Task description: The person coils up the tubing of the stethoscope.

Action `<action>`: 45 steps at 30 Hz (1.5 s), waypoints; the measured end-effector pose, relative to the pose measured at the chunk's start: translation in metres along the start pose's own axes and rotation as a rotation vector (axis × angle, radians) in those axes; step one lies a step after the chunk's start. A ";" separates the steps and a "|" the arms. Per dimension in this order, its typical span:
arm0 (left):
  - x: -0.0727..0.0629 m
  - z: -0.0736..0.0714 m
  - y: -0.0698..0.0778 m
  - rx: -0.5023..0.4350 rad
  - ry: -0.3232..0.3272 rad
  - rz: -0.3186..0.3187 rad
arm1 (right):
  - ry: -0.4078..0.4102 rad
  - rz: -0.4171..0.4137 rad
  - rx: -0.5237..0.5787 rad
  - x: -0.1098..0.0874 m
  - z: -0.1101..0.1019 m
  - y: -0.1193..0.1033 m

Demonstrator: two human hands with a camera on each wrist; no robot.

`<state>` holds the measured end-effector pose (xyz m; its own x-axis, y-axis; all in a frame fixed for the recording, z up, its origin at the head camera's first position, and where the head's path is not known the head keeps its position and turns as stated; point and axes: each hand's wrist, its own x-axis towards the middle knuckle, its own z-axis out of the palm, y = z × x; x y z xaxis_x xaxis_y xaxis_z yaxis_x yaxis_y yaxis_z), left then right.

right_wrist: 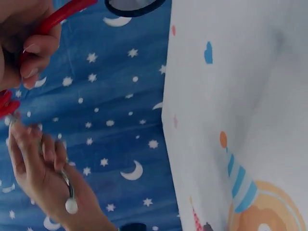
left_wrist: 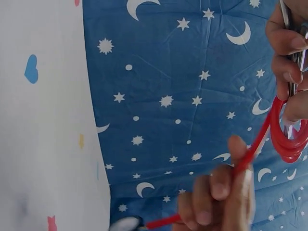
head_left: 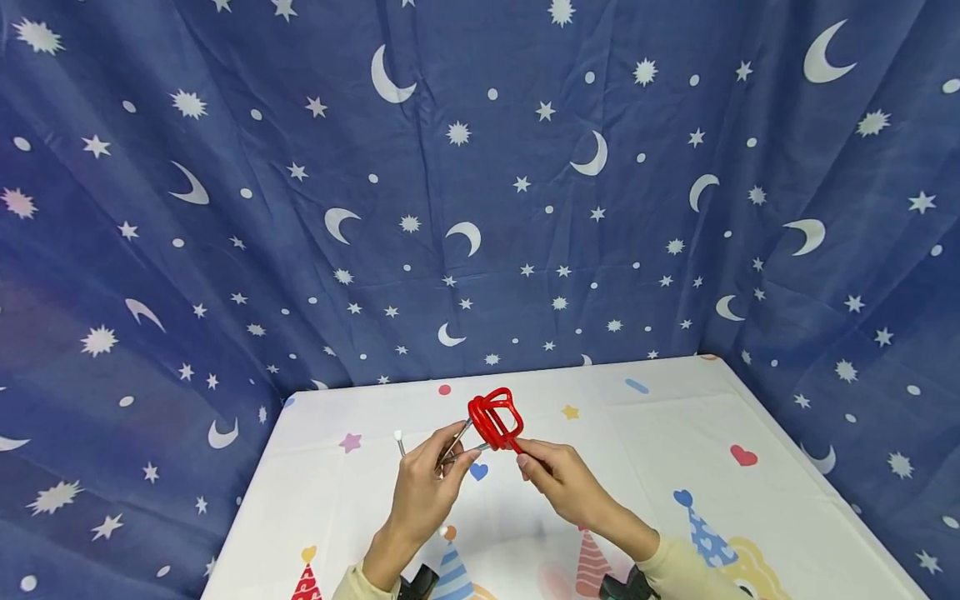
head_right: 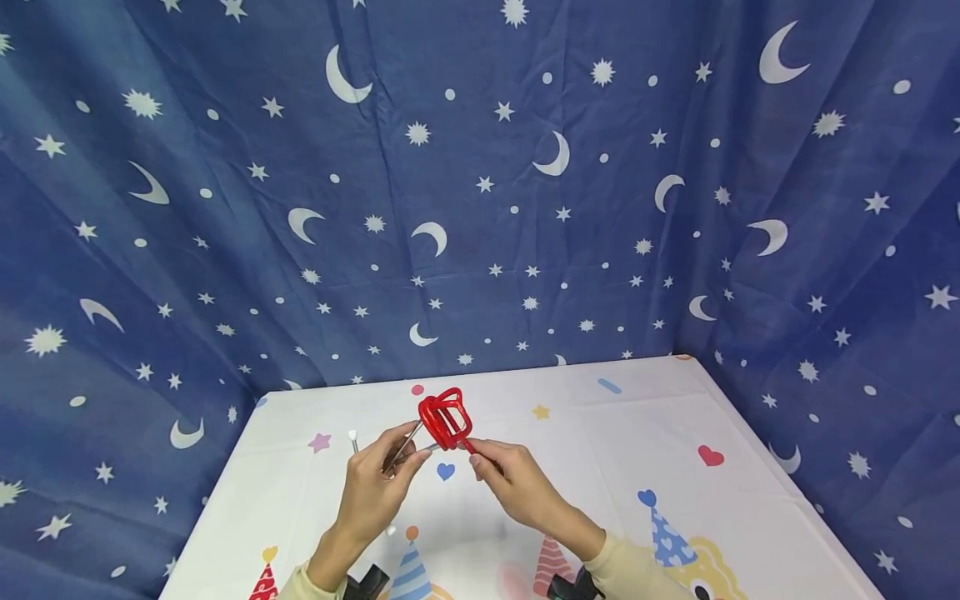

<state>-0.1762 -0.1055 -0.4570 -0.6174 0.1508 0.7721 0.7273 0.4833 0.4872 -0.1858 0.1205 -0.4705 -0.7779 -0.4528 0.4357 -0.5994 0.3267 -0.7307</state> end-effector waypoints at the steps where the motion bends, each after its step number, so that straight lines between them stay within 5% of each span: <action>1: 0.000 0.000 -0.001 0.000 0.006 -0.006 | 0.001 -0.012 -0.020 -0.002 0.001 -0.002; 25: -0.001 0.000 -0.014 0.139 0.047 0.040 | -0.002 -0.090 -0.141 -0.017 0.000 -0.016; 37: -0.004 -0.001 -0.020 0.186 0.017 0.039 | -0.003 -0.143 -0.158 -0.023 -0.004 -0.021; 45: -0.004 0.000 -0.021 0.220 0.017 0.042 | 0.063 -0.178 -0.195 -0.023 -0.008 -0.027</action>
<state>-0.1891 -0.1163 -0.4703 -0.5812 0.1611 0.7977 0.6684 0.6537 0.3549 -0.1532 0.1287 -0.4566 -0.6637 -0.4664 0.5847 -0.7479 0.4030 -0.5275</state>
